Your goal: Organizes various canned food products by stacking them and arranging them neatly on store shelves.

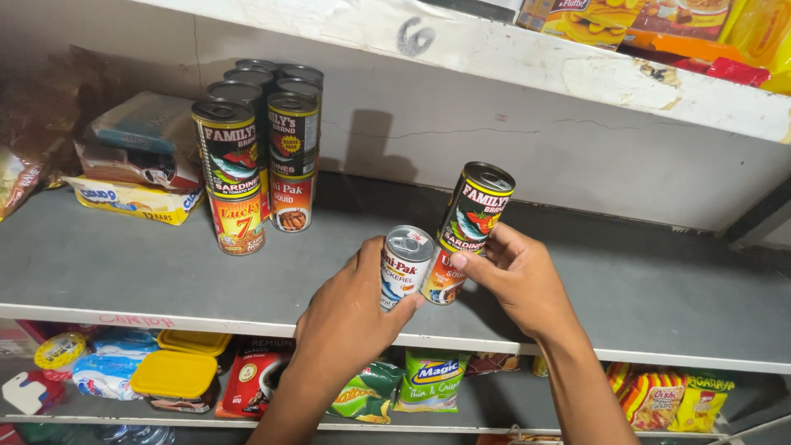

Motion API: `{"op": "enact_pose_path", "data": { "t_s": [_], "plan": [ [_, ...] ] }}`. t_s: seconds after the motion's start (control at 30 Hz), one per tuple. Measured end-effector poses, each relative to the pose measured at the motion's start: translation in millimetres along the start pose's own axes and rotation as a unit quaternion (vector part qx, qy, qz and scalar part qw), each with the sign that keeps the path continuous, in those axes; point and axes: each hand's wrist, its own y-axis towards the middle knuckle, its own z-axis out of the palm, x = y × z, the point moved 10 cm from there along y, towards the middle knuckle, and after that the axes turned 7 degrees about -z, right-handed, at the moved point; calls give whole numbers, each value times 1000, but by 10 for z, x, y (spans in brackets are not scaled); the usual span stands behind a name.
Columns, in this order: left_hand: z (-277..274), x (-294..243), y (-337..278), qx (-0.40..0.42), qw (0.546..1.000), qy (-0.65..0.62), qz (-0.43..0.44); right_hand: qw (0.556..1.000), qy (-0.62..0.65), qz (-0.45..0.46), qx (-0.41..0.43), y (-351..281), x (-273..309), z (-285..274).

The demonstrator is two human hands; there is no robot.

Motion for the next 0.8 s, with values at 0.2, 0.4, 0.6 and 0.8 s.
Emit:
{"op": "enact_pose_path", "data": {
  "t_s": [0.2,0.4,0.6,0.8],
  "plan": [
    [17,16,-4,2,1000,-6,2,1000,15,-6,-6,-33,31,63],
    [20,27,4,13,1000,4,-14,1000,-4,-3,-28,-42,-25,20],
    [44,56,20,18,1000,-1,-17,1000,6,-2,-20,-32,-49,26],
    [33,58,9,23,999,2,-25,1000,-12,-4,-21,-55,-20,14]
  ]
}}
